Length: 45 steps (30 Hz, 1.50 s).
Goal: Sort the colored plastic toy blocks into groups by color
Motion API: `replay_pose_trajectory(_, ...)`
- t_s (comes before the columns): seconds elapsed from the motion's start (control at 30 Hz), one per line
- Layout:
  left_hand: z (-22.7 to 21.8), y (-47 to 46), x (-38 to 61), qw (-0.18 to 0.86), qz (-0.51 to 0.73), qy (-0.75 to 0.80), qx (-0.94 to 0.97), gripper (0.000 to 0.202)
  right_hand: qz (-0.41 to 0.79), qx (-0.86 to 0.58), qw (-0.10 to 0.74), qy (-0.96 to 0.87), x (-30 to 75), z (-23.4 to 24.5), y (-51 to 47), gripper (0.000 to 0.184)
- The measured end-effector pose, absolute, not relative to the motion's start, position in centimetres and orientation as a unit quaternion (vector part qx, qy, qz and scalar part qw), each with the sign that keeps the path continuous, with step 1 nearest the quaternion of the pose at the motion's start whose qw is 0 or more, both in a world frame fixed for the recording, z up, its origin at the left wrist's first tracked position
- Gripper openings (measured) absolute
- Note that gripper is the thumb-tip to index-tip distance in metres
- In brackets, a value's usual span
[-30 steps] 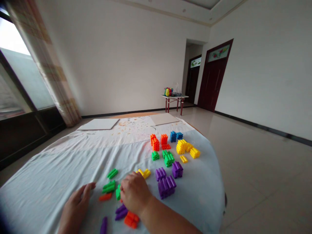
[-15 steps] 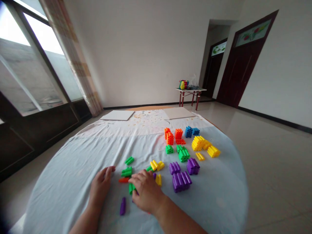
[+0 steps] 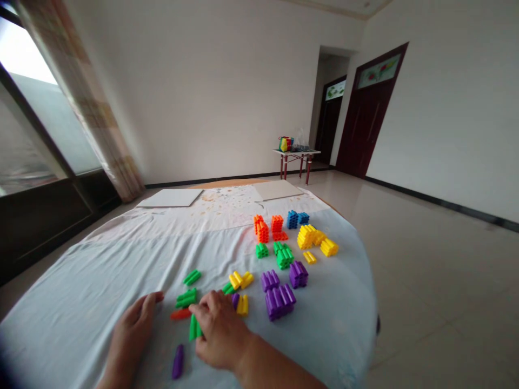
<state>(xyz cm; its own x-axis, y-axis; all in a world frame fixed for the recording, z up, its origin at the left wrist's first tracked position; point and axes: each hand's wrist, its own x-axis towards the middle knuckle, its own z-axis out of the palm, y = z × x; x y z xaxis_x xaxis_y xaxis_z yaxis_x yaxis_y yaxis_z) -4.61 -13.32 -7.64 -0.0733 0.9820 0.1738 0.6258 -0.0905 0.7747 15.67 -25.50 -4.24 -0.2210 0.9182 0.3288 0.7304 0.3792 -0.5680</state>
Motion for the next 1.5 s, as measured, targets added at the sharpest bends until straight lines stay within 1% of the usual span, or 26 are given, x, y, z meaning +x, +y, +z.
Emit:
replay_pose_trajectory(0.17,-7.4,-13.1,-4.7,0.244,0.343,0.65,0.633,0.048,0.206,-0.528,0.393,-0.724,16.2,-2.9,-25.9,0.059)
replay_pose_trajectory(0.27,-7.4,-13.1,-4.8,0.244,0.344,0.647,0.635,0.048,0.216,-0.518,0.426,-0.71,17.0,-1.5,-26.4,0.058)
replay_pose_trajectory(0.37,-7.4,-13.1,-4.9,0.247,0.346,0.648,0.632,0.049,0.188,-0.497,0.448,-0.719,19.0,0.4,-26.9,0.056)
replay_pose_trajectory(0.47,-7.4,-12.8,-4.9,0.245,0.348,0.65,0.63,0.049,0.13,-0.506,0.439,-0.731,22.4,2.3,-26.9,0.055)
replay_pose_trajectory(0.57,-7.6,-12.5,-5.0,0.237,0.359,0.642,0.635,0.049,0.078,-0.561,0.4,-0.721,27.2,3.6,-25.9,0.053)
replay_pose_trajectory(0.7,-8.2,-12.1,-5.2,0.234,0.377,0.632,0.636,0.048,0.018,-0.656,0.335,-0.676,34.1,3.7,-23.6,0.048)
replay_pose_trajectory(0.8,-8.5,-11.8,-5.5,0.25,0.367,0.639,0.628,0.049,0.005,-0.705,0.247,-0.665,37.9,2.9,-21.9,0.047)
replay_pose_trajectory(0.9,-8.8,-11.5,-5.7,0.267,0.359,0.648,0.617,0.049,0.022,-0.728,0.148,-0.669,39.6,2.2,-20.6,0.045)
replay_pose_trajectory(0.97,-9.1,-11.3,-5.8,0.271,0.364,0.647,0.613,0.047,0.037,-0.726,0.106,-0.678,40.0,1.8,-19.8,0.04)
replay_pose_trajectory(1.07,-9.7,-11.0,-6.0,0.269,0.371,0.645,0.612,0.045,0.056,-0.717,0.073,-0.691,40.1,1.3,-18.6,0.028)
replay_pose_trajectory(1.2,-10.0,-10.9,-6.1,0.284,0.365,0.65,0.603,0.049,0.09,-0.715,0.021,-0.693,40.1,0.4,-17.2,0.016)
replay_pose_trajectory(1.27,-9.7,-11.0,-6.0,0.297,0.359,0.651,0.599,0.05,0.104,-0.716,0.002,-0.69,40.1,0.0,-16.7,0.016)
replay_pose_trajectory(1.37,-8.9,-11.5,-5.7,0.299,0.352,0.657,0.596,0.049,0.119,-0.715,-0.015,-0.688,39.9,-0.5,-16.6,0.023)
replay_pose_trajectory(1.5,-8.2,-11.9,-5.3,0.28,0.354,0.655,0.605,0.047,0.126,-0.715,-0.014,-0.687,39.8,-0.3,-16.8,0.027)
